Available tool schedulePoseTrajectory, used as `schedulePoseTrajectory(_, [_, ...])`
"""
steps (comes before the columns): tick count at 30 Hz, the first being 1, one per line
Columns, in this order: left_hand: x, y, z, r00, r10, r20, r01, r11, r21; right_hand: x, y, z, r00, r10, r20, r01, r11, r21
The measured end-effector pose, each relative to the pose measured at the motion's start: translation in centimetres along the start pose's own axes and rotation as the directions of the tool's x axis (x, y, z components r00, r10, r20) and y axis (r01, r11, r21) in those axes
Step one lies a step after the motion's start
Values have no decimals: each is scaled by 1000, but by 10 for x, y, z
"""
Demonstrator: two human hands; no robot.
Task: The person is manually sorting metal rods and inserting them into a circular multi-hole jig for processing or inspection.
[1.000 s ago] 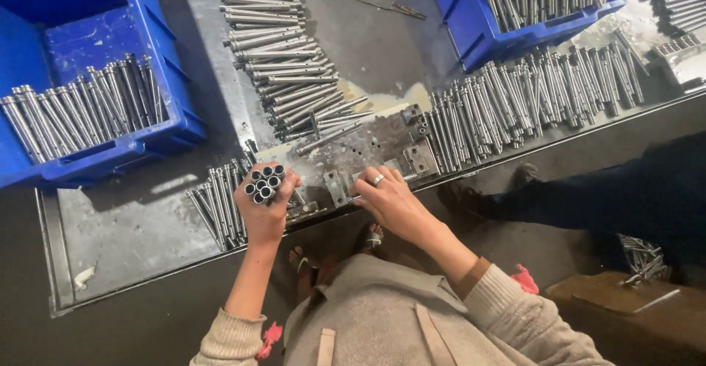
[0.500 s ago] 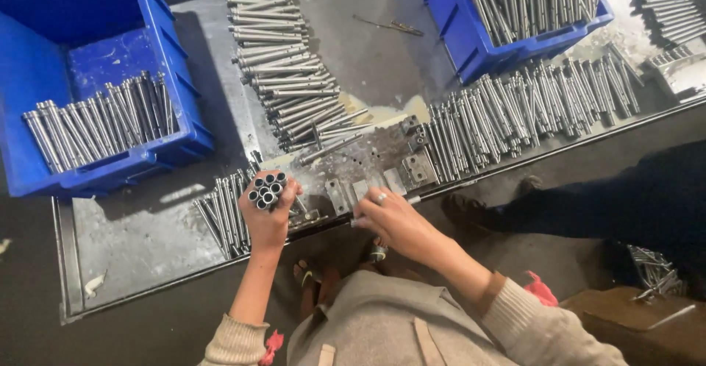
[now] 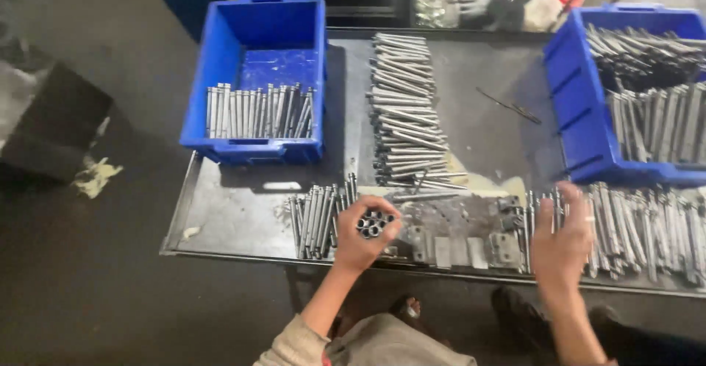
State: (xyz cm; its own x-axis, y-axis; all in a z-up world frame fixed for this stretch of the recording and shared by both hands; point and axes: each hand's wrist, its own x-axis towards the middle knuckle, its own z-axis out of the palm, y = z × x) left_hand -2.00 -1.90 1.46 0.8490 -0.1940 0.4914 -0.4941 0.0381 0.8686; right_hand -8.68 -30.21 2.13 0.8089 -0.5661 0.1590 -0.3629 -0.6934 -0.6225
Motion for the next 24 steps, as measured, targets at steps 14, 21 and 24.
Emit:
schedulePoseTrajectory(14, [-2,-23,-5,984,-158,87,166,982,-85,-177,-85,100,711,82,698,-676,354,647])
schedulePoseTrajectory(21, [1,-21,-19,980,-162,118,180,969,-169,-191,-93,109,565,253,785,-804,384,455])
schedulePoseTrajectory(24, [-1,-21,-16,976,-171,138,194,964,-180,-191,-89,122,628,231,743,-761,381,525])
